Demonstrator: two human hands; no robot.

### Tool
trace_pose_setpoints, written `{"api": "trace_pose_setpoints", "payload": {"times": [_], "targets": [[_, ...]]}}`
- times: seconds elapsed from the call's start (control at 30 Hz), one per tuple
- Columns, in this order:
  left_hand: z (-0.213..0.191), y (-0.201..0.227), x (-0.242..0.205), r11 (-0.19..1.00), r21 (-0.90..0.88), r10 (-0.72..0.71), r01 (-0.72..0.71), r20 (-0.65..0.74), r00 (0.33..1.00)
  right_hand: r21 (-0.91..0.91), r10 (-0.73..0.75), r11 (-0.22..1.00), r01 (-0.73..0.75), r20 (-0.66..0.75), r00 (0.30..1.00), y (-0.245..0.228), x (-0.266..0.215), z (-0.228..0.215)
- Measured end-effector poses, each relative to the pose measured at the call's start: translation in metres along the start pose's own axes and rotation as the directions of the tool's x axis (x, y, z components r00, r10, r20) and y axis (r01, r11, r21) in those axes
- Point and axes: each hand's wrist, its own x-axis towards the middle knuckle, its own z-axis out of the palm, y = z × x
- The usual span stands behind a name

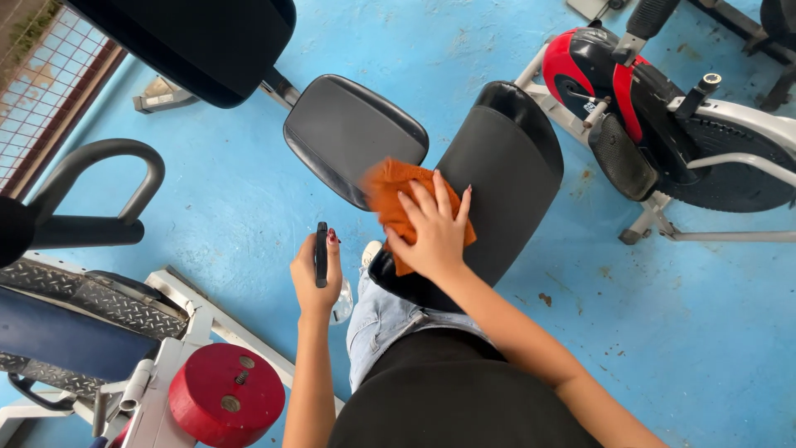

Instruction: Cleaning a gym weight machine seat using a spray bottle and a cloth.

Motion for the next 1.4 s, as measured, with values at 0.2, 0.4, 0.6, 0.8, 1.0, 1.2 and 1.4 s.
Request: {"api": "trace_pose_setpoints", "payload": {"times": [0.2, 0.4, 0.6, 0.8, 1.0, 1.2, 1.4], "targets": [[-0.013, -0.001, 0.01, 0.999, 0.03, 0.034, -0.034, 0.0, 0.999, 0.088, 0.249, 0.966, -0.243, -0.066, 0.966, 0.06, -0.006, 0.002], [-0.022, -0.017, 0.018, 0.995, 0.076, 0.062, -0.066, 0.053, 0.997, 0.437, 0.798, 0.564, -0.701, -0.072, 0.598, 0.211, -0.115, 0.082], [-0.022, -0.003, 0.027, 0.99, 0.017, 0.139, -0.141, 0.101, 0.985, 0.718, 0.936, -0.282, -0.636, 0.352, -0.017, 0.212, -0.16, 0.058], [-0.024, 0.023, 0.042, 0.98, -0.081, 0.19, -0.181, 0.122, 0.974, 0.899, 0.909, -0.358, -0.253, 0.397, 0.124, 0.181, -0.157, -0.011], [-0.021, 0.045, 0.057, 0.954, -0.174, 0.268, -0.243, 0.14, 0.953, 0.936, 0.833, -0.351, -0.024, 0.323, 0.449, 0.126, -0.106, -0.087], [-0.02, 0.068, 0.061, 0.94, -0.22, 0.299, -0.261, 0.16, 0.941, 0.928, 0.832, -0.292, -0.232, 0.366, 0.417, 0.088, -0.077, -0.042], [-0.021, 0.06, 0.063, 0.949, -0.2, 0.276, -0.243, 0.158, 0.948, 0.844, 0.889, -0.002, -0.537, 0.248, 0.386, 0.068, -0.105, -0.024]]}}
